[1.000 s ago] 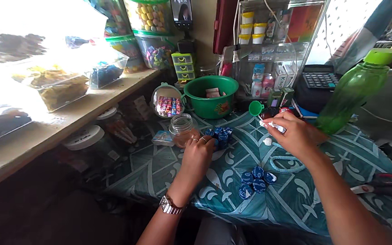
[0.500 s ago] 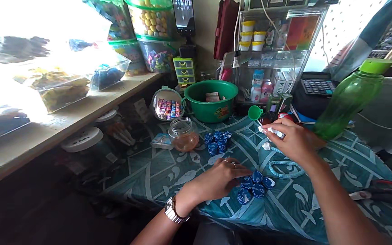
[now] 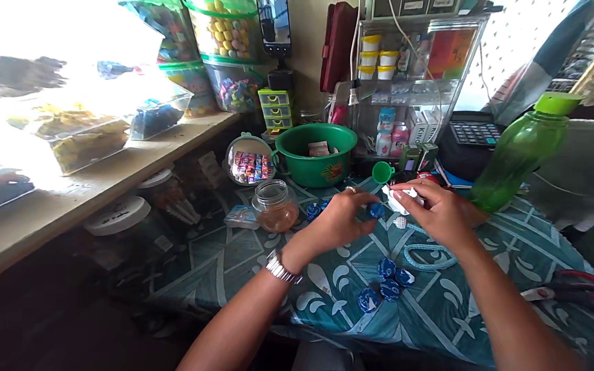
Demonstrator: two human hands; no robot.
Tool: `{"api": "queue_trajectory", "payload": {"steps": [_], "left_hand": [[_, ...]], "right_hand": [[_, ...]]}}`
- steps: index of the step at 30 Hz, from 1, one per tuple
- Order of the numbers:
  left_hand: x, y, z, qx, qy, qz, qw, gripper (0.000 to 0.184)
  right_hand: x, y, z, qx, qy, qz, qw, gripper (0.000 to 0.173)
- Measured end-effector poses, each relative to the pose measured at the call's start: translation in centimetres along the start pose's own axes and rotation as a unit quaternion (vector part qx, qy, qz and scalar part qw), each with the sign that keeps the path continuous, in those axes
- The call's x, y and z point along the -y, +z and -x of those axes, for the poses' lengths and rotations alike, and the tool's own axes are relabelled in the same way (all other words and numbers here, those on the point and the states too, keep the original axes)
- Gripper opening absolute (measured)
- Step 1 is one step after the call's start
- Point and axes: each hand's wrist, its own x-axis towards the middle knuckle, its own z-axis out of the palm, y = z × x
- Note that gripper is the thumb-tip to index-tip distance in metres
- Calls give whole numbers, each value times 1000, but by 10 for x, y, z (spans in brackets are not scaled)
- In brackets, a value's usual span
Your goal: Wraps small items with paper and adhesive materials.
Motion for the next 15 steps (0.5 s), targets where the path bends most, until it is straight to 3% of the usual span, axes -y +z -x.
{"api": "queue_trajectory", "payload": {"steps": [6, 10, 15], "left_hand": [[7, 26, -28, -58, -63, 127, 988, 33], [18, 33, -14, -70, -51, 148, 985, 43], [19, 34, -11, -50, -20, 126, 991, 56]], "right_hand": [[-1, 13, 4, 20, -85, 15, 996, 19], [0, 24, 10, 55, -125, 42, 990, 18], [-4, 24, 9, 25, -129, 55, 990, 15]]}}
